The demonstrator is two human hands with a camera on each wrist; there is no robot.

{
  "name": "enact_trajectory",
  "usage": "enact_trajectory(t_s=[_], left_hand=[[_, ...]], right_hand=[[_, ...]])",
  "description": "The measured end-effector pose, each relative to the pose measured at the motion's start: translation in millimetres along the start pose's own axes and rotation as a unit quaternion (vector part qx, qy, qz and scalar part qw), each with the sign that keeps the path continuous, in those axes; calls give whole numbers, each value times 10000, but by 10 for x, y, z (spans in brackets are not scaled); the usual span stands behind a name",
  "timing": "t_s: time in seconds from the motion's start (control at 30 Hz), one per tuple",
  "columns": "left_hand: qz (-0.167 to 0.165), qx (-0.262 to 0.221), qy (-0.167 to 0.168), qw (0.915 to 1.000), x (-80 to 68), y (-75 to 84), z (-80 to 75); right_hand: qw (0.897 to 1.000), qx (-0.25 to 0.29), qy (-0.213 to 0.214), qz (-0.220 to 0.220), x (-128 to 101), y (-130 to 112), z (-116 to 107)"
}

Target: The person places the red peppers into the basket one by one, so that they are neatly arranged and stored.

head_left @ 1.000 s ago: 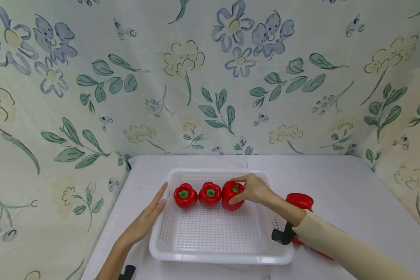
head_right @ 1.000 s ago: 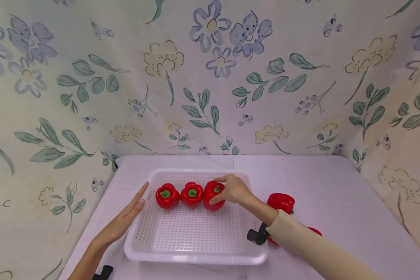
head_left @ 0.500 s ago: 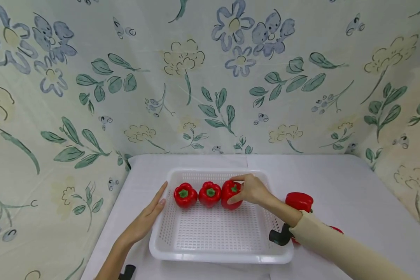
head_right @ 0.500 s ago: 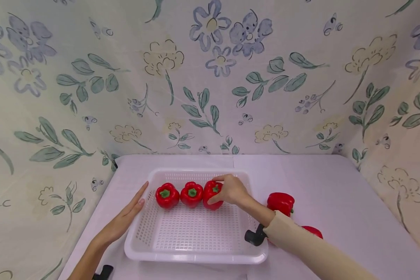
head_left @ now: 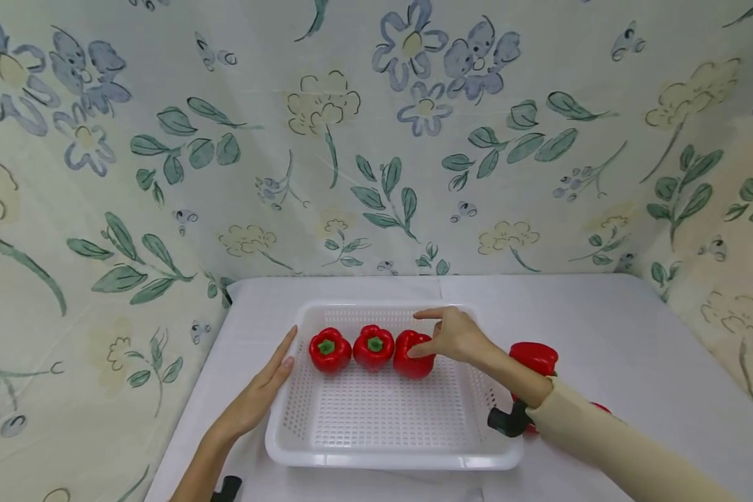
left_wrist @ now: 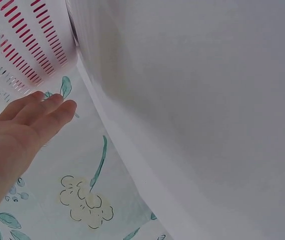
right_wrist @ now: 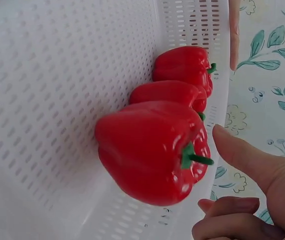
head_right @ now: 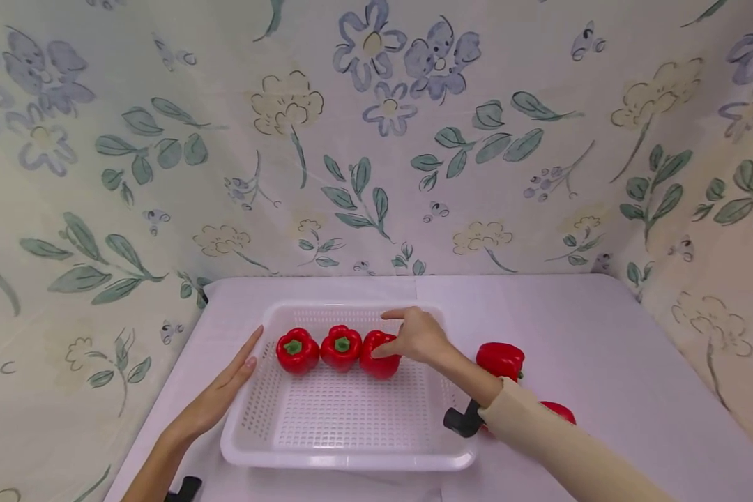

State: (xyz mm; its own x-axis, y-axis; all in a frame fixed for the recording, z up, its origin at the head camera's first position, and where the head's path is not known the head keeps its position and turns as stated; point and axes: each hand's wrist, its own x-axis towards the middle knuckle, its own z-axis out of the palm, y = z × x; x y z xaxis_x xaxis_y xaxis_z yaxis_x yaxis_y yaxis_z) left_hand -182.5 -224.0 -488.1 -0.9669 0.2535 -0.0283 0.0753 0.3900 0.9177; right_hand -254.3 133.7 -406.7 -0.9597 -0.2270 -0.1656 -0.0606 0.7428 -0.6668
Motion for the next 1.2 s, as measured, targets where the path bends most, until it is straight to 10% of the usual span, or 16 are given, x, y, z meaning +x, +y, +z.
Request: enact_trajectory(t_s=[1.2], left_hand=[[-14, -26, -16, 10000, 15, 9, 14]], right_hand=[[9982, 547, -82, -225, -514, 486, -640]])
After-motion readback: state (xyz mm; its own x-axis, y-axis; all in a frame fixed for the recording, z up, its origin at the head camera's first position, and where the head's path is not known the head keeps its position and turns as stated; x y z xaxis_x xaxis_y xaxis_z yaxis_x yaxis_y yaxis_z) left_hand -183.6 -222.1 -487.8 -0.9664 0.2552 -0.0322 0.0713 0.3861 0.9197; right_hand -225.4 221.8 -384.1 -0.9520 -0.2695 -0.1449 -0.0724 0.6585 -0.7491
